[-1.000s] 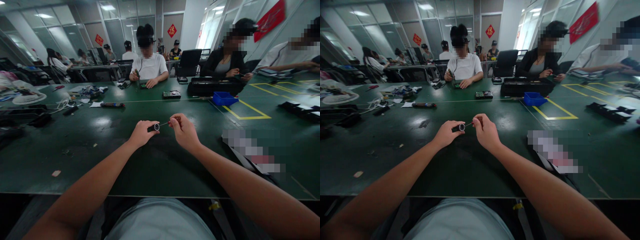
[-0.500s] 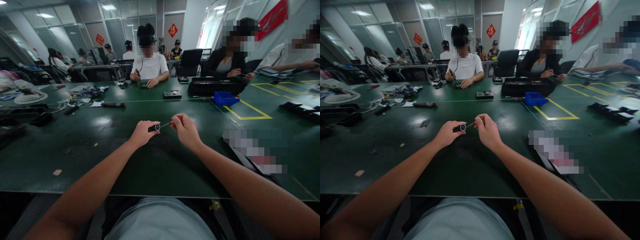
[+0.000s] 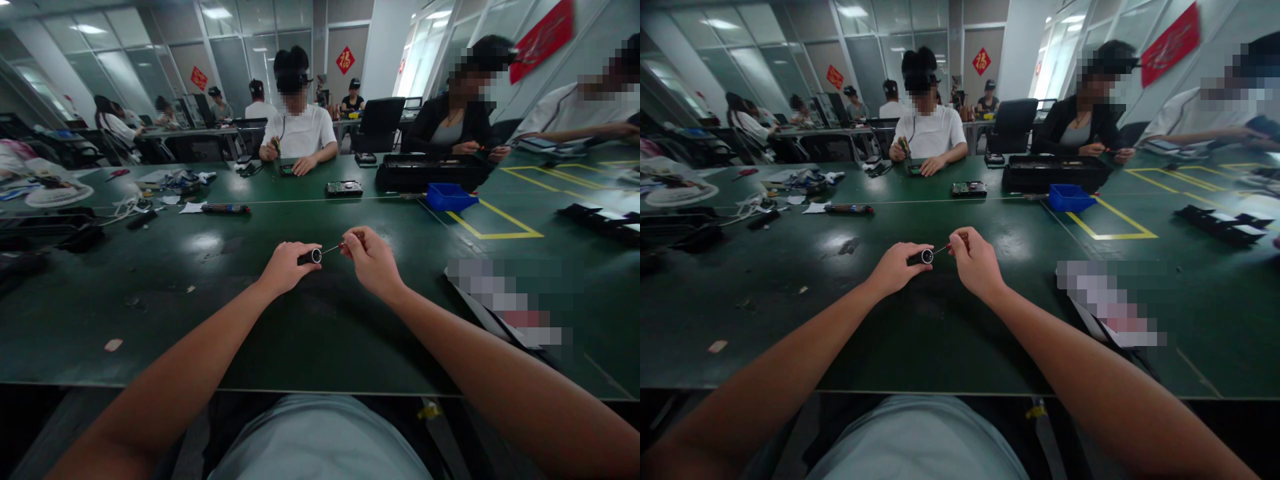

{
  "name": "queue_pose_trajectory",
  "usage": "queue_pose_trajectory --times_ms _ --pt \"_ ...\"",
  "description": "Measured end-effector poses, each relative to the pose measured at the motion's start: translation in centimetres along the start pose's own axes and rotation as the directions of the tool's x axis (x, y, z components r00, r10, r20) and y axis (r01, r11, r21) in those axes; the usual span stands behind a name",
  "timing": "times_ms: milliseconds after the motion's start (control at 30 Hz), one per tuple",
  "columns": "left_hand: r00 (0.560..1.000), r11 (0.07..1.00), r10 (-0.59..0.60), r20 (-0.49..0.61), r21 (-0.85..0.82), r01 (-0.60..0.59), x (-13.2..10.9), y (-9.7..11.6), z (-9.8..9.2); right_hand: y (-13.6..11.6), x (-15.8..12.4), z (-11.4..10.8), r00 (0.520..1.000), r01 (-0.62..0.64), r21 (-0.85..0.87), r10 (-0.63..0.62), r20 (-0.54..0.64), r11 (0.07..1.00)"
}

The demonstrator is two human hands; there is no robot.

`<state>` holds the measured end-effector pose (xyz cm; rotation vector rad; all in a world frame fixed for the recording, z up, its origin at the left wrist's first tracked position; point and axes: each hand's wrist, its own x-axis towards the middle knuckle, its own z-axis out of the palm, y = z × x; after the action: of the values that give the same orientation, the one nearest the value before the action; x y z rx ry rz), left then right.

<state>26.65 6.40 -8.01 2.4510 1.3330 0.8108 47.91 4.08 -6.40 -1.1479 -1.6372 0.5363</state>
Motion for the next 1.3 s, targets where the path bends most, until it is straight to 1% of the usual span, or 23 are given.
queue_pose_trajectory --times_ms 133,200,300,400,567,733,900,1100,1300 --pt "1.000 1.000 -0.003 0.006 0.000 0.003 0.0 -0.2 0.0 -1.0 -0.2 -0.7 0.994 0.064 -0.090 -0.072 -0.084 0.994" --pt "1.000 1.000 0.001 0.007 -0.010 -0.001 0.0 -0.2 0.0 -1.4 -0.3 -0.9 0.989 0.091 -0.089 -0.100 -0.108 0.992" --pt "1.000 1.000 0.003 0.010 -0.017 -0.003 0.0 -0.2 0.1 -1.6 -0.4 -0.9 0.989 0.120 -0.075 -0.125 -0.074 0.990" --pt "1.000 1.000 -0.006 0.018 -0.003 0.006 0.0 -0.1 0.1 -1.4 -0.3 -0.7 0.991 0.130 -0.109 -0.133 -0.023 0.986" --pt "0.999 1.000 -0.021 0.033 -0.003 0.021 0.0 -0.2 0.1 -1.4 -0.2 -0.8 0.988 0.138 -0.140 -0.145 -0.044 0.981" --pt "0.999 1.000 -0.014 0.047 -0.013 0.014 0.0 -0.3 0.2 -1.6 -0.3 -0.9 0.989 0.146 -0.153 -0.145 0.015 0.977" --pt "0.998 1.000 -0.013 0.054 -0.012 0.013 -0.1 -0.5 0.3 -1.5 -0.1 -0.8 0.993 0.121 -0.213 -0.121 0.010 0.969" --pt "0.997 0.995 -0.049 0.066 -0.078 0.054 -0.2 -0.4 0.3 -1.1 0.1 -0.8 0.994 0.108 -0.245 -0.106 0.022 0.964" --pt "0.994 0.980 -0.103 0.026 -0.168 0.106 -0.3 -0.2 0.2 -1.0 0.2 -0.8 0.996 0.087 -0.257 -0.080 0.035 0.963"
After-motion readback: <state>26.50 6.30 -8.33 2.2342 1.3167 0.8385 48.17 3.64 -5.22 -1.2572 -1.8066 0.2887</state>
